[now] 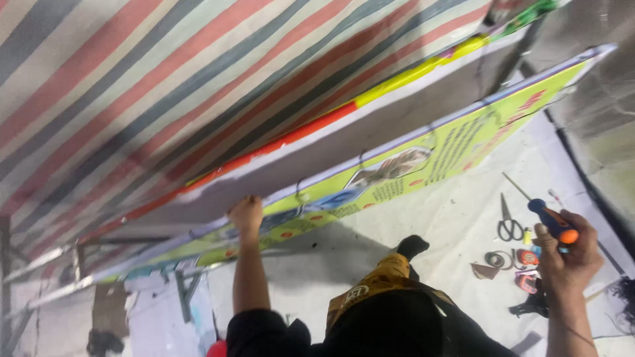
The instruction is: Assembling a large banner into a frame by tucking the edges with a screwdriver
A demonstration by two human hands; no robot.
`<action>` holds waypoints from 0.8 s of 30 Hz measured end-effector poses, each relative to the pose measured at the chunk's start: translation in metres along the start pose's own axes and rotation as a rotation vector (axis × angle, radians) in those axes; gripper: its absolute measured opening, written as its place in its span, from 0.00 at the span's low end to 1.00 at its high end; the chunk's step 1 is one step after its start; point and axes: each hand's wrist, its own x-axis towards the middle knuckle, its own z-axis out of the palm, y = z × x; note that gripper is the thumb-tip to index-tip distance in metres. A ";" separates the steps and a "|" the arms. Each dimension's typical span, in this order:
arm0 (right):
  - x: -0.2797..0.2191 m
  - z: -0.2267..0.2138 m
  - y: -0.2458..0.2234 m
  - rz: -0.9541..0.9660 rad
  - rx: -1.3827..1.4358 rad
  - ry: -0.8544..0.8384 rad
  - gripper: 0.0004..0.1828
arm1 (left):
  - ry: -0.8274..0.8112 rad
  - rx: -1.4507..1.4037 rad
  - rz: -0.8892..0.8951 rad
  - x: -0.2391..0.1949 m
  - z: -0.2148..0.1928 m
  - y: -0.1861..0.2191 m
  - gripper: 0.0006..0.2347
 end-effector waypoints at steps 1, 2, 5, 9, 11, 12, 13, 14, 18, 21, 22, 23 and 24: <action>-0.007 0.001 0.002 -0.004 0.009 -0.019 0.19 | -0.007 0.014 -0.014 0.001 -0.001 0.002 0.08; -0.013 0.001 0.003 -0.067 -0.030 -0.026 0.20 | -0.212 -0.077 -0.177 0.003 -0.002 0.004 0.12; -0.024 0.002 -0.007 -0.197 -0.129 -0.057 0.21 | -0.529 -0.265 -0.409 0.018 -0.020 0.007 0.18; -0.035 0.011 -0.017 -0.256 -0.061 -0.121 0.24 | -0.499 -0.626 -0.435 0.011 0.004 -0.011 0.17; -0.043 0.018 -0.042 -0.195 -0.016 -0.145 0.23 | -0.527 -0.763 -0.488 0.014 -0.011 -0.022 0.14; -0.047 0.022 -0.055 -0.131 0.025 -0.167 0.21 | -0.556 -0.903 -0.535 0.016 -0.017 -0.027 0.13; -0.051 0.026 -0.079 -0.132 0.021 -0.172 0.21 | -0.560 -0.905 -0.540 0.017 -0.028 -0.030 0.13; -0.054 0.031 -0.104 0.051 0.022 -0.199 0.21 | -0.589 -1.035 -0.505 0.019 -0.039 -0.034 0.14; -0.068 0.056 -0.109 0.346 0.032 -0.227 0.32 | -0.849 -1.100 -0.264 0.042 -0.121 -0.042 0.14; -0.086 0.093 -0.131 0.152 0.032 -0.183 0.24 | -0.696 -1.097 -0.075 0.030 -0.073 -0.051 0.11; -0.096 0.107 -0.146 0.158 0.021 -0.177 0.24 | -0.706 -1.104 -0.068 0.026 -0.068 -0.053 0.11; -0.103 0.123 -0.160 0.133 0.047 -0.171 0.22 | -0.665 -1.138 -0.008 0.026 -0.064 -0.056 0.09; -0.111 0.140 -0.175 0.108 0.072 -0.164 0.21 | -0.624 -1.172 0.051 0.026 -0.059 -0.060 0.10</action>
